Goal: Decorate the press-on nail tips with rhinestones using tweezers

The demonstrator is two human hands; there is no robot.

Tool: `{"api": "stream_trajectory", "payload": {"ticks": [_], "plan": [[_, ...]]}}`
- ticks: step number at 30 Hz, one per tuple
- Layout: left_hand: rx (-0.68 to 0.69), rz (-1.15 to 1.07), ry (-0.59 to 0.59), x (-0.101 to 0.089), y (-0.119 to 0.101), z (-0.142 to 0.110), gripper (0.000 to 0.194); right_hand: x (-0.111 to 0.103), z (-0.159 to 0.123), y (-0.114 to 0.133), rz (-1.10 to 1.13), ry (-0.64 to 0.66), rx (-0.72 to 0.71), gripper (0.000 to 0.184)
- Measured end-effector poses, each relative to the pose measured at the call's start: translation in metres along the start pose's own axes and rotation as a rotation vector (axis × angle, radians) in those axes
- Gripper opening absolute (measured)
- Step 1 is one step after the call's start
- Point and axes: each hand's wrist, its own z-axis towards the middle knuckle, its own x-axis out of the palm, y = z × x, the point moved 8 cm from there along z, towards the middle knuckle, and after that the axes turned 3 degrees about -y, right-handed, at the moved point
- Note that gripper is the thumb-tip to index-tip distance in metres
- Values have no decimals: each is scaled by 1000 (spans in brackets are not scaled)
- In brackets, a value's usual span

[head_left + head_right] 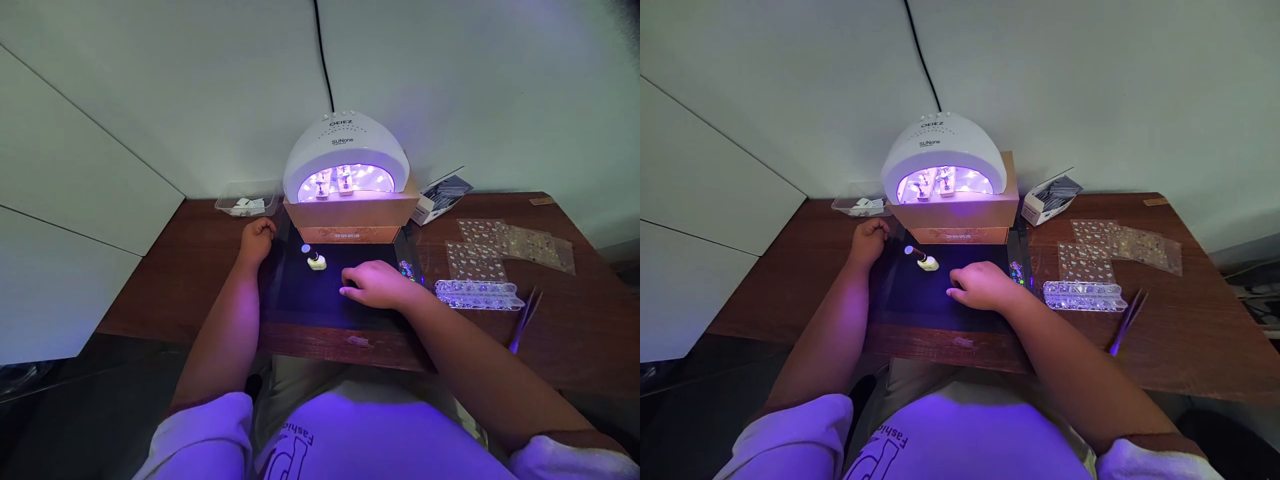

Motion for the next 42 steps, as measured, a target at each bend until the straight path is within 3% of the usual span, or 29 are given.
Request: {"api": "stream_trajectory", "payload": {"ticks": [42], "plan": [[87,0,102,9,-4,5,30,0,0,1,-10,22,6,30]]}}
